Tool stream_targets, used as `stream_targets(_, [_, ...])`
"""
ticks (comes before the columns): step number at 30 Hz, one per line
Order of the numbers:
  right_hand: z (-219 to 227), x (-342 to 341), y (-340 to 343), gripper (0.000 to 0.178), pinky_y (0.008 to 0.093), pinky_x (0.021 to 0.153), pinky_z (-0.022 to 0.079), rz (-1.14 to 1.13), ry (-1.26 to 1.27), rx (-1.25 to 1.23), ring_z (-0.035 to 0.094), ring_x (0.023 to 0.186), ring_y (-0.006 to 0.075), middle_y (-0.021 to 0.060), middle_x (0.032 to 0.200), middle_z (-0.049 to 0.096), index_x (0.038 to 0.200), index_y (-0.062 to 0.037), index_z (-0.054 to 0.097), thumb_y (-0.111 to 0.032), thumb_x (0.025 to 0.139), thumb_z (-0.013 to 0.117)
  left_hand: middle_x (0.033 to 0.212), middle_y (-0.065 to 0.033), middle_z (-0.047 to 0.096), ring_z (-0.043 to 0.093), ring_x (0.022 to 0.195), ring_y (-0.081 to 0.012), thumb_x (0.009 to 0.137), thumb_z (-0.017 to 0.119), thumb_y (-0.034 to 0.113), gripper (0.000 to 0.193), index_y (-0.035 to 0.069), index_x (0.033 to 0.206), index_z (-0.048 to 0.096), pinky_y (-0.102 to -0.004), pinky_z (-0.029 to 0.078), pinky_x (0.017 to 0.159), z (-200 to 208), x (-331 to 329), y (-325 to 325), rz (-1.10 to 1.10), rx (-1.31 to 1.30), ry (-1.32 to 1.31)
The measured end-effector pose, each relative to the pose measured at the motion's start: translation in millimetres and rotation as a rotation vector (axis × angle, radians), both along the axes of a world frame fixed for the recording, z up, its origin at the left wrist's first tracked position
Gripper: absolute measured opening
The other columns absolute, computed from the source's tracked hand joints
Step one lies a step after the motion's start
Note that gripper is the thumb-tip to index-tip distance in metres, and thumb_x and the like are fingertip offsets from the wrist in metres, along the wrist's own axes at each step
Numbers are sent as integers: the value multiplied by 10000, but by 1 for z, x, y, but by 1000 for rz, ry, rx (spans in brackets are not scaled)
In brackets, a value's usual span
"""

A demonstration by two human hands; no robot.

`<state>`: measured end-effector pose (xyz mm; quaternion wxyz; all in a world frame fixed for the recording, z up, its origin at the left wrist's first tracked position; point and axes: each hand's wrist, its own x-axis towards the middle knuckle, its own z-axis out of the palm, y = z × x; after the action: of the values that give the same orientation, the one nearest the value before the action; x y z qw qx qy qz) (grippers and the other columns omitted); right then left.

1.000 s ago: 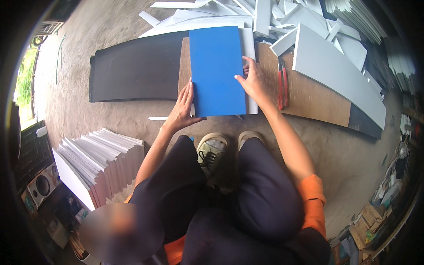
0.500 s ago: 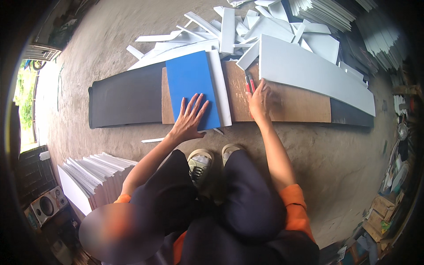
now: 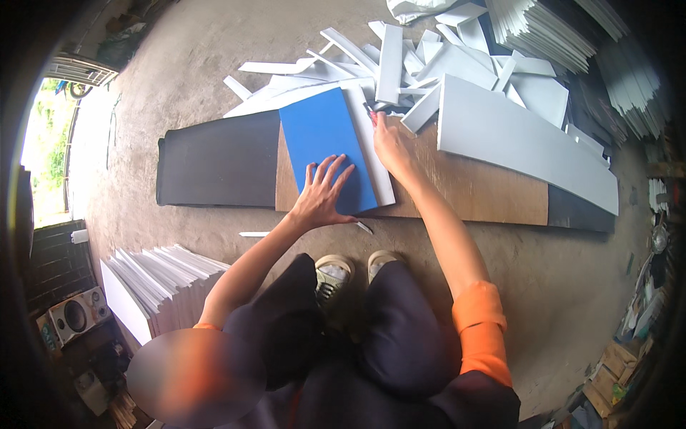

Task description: The person sits on the floor and uses a utility knife to cut white foam sheets. They use a blue rectangular board as a template to guide the cuts, repeatedly aligning the template and slicing the foam to create uniform pieces.

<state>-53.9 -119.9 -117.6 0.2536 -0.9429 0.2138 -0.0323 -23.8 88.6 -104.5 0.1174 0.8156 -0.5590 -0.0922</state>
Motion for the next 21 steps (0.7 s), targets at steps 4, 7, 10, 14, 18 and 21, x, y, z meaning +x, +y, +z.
stream_targets(4, [-13, 46, -6, 238, 508, 525, 446, -6, 23, 33, 571, 633, 430, 276, 633, 554, 977, 36, 372, -184, 889, 384, 1326, -93, 303, 281, 1217, -297, 539, 717, 528, 944, 79, 1278, 339, -546, 237, 935, -1, 13, -5, 13, -48, 126])
stream_targets(7, [-14, 70, 5, 254, 497, 556, 470, 0, -34, 63, 574, 667, 442, 299, 663, 556, 934, 58, 371, -193, 892, 366, 1276, -59, 373, 345, 1164, -283, 558, 729, 446, 807, 124, 1231, 420, -485, 270, 891, -8, 32, 1, 38, -113, 243])
stream_targets(10, [-8, 74, 7, 252, 495, 602, 477, 8, 46, 42, 582, 714, 430, 290, 715, 573, 948, 45, 380, -200, 894, 356, 1323, -64, 324, 360, 1142, -267, 536, 746, 419, 855, 135, 1262, 395, -455, 275, 875, -14, 42, 1, 50, -99, 327])
stream_targets(14, [-7, 78, 9, 244, 484, 659, 481, -9, 121, 48, 595, 760, 406, 268, 771, 593, 959, 32, 397, -199, 894, 351, 1395, -87, 199, 367, 1100, -272, 475, 771, 425, 989, 150, 1317, 329, -446, 268, 860, -19, 34, -6, 139, -100, 277])
stream_targets(18, [-6, 84, 8, 241, 470, 683, 483, 10, 158, -20, 601, 780, 392, 259, 781, 598, 960, 28, 404, -196, 887, 356, 1419, -104, 123, 344, 1084, -298, 438, 776, 456, 1091, 153, 1351, 261, -458, 264, 851, -20, 37, -12, 154, -38, 262])
stream_targets(21, [-7, 86, 4, 233, 455, 683, 489, 3, 198, -46, 607, 777, 382, 249, 781, 603, 956, 20, 413, -192, 882, 350, 1420, -105, 116, 330, 1084, -307, 437, 768, 478, 1108, 149, 1355, 243, -457, 262, 852, -19, 36, -15, 147, -8, 250])
